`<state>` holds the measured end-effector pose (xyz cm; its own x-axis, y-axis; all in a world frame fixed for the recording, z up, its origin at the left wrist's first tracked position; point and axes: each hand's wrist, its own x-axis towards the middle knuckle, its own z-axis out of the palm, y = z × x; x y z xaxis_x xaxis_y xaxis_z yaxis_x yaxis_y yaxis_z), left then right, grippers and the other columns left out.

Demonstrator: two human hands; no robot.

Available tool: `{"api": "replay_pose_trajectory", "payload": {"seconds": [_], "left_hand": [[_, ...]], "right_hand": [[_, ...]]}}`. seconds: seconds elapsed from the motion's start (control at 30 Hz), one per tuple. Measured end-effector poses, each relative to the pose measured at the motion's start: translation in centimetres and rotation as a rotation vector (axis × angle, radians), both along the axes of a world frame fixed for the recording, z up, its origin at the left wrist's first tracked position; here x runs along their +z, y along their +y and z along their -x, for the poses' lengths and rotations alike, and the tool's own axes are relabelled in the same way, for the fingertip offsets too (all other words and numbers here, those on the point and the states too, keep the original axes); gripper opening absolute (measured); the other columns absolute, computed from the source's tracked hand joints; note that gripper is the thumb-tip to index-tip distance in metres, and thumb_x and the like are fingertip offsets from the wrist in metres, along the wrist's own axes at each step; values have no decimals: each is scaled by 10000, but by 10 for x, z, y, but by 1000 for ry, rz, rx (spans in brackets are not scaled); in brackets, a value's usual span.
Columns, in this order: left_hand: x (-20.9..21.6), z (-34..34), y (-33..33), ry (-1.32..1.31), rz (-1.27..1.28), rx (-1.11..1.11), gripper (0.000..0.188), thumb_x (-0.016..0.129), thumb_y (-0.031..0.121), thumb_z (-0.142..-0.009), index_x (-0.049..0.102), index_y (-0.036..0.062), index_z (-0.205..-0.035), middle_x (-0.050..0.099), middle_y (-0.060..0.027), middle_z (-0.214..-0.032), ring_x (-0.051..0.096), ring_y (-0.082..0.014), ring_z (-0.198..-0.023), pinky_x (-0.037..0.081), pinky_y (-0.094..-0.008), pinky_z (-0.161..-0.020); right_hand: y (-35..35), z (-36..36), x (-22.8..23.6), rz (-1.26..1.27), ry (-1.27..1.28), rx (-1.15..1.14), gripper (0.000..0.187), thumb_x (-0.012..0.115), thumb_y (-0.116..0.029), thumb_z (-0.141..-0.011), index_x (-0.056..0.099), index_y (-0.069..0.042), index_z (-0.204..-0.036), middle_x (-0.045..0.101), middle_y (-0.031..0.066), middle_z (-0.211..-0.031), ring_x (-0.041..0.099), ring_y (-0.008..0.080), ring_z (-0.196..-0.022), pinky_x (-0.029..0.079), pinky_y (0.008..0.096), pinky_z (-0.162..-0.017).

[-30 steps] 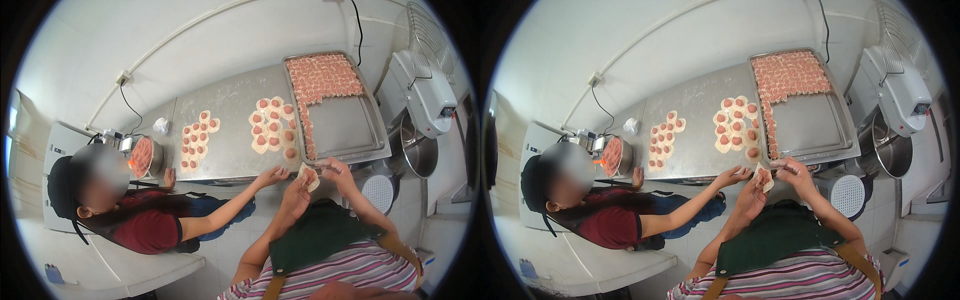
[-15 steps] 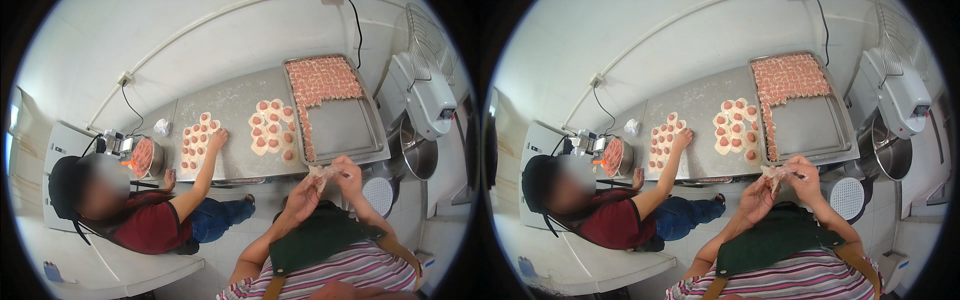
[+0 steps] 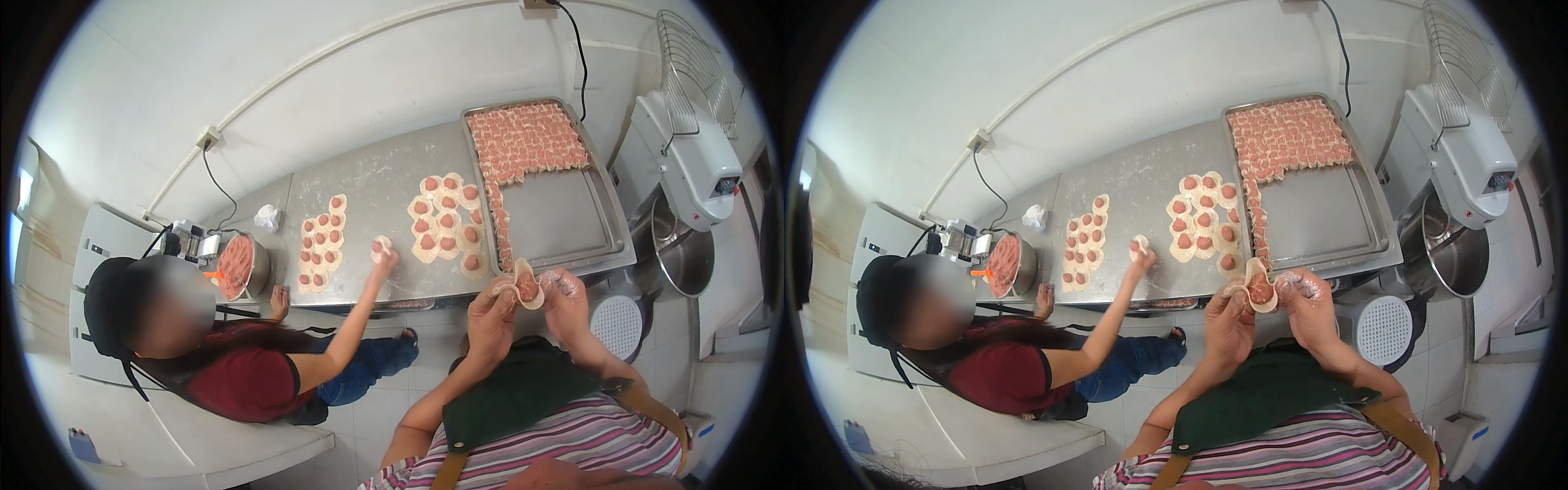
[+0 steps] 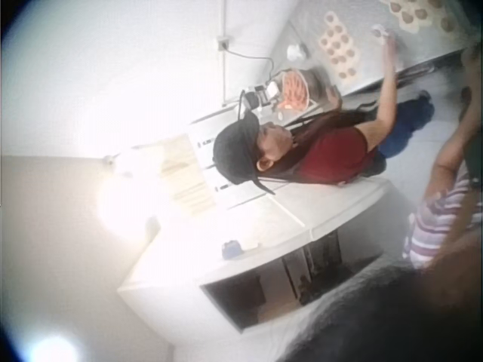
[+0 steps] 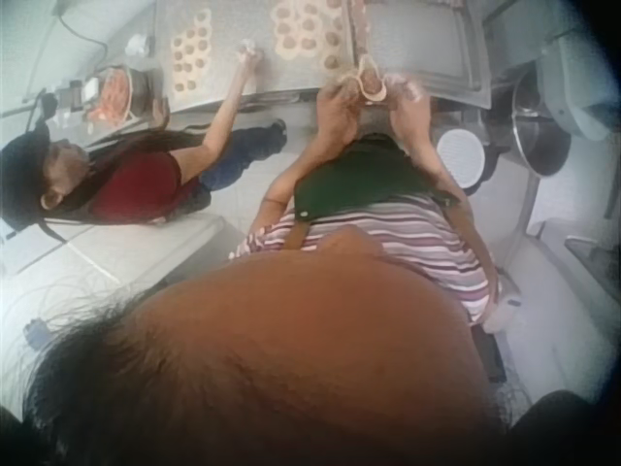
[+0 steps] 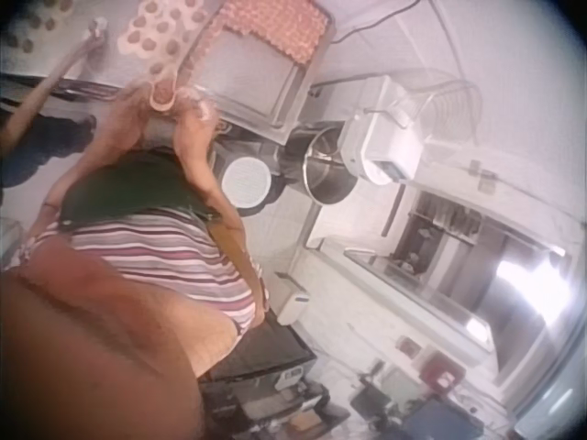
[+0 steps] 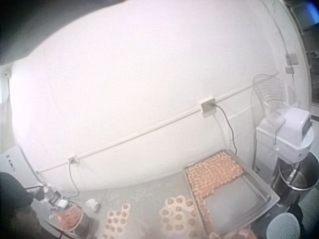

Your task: The person takes rounds of dough from a counter, places small portions of processed meat in the center, and wraps the dough around the meat by hand, placing the finished items onto a metal tray.

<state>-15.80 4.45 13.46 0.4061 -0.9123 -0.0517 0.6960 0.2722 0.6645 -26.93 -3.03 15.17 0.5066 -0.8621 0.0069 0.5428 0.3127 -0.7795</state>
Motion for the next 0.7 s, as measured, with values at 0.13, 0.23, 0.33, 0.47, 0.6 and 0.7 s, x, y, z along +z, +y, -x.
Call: {"api": "replay_pose_trajectory", "payload": {"seconds": [0.13,0.23,0.33,0.47,0.6,0.7], "left_hand": [[26,2,4,383,205,-91,315,502,122,-903,465,-13,-1186,547,-107,-1151,547,-187,-1048,437,-303,-919],[4,6,8,294,140,-48,293,488,157,-915,466,5,-1165,545,-114,-1159,556,-210,-1042,458,-317,-898],[13,9,0,231,142,-8,292,492,159,-914,477,0,-1158,551,-109,-1146,554,-198,-1038,456,-322,-890],[11,15,-4,316,163,-77,272,505,134,-908,496,-9,-1140,566,-97,-1099,559,-178,-1007,453,-308,-875],[15,19,-10,301,206,-173,274,506,152,-912,489,20,-1152,567,-86,-1074,551,-166,-1014,442,-304,-887],[22,20,-27,205,116,-137,306,505,182,-916,464,28,-1177,493,-108,-1189,525,-192,-1063,439,-305,-900]], "right_hand": [[-2,1,21,-38,30,149,145,596,-141,-866,564,-1,-892,595,52,-803,549,109,-704,439,245,-600],[-5,-12,21,89,102,116,154,600,-139,-863,568,-4,-931,566,32,-807,514,89,-713,423,228,-601],[9,3,17,292,24,-129,200,646,-105,-816,572,0,-970,522,12,-806,469,76,-705,401,215,-607],[-6,11,13,1005,398,-231,398,735,-62,-696,560,15,-1045,464,16,-842,443,84,-704,370,213,-615],[-3,14,30,504,28,-169,188,678,-51,-767,613,34,-923,483,22,-858,448,77,-721,368,201,-618],[-7,15,38,429,167,-158,113,651,-45,-795,603,31,-863,496,23,-831,445,62,-725,364,187,-614]]}}
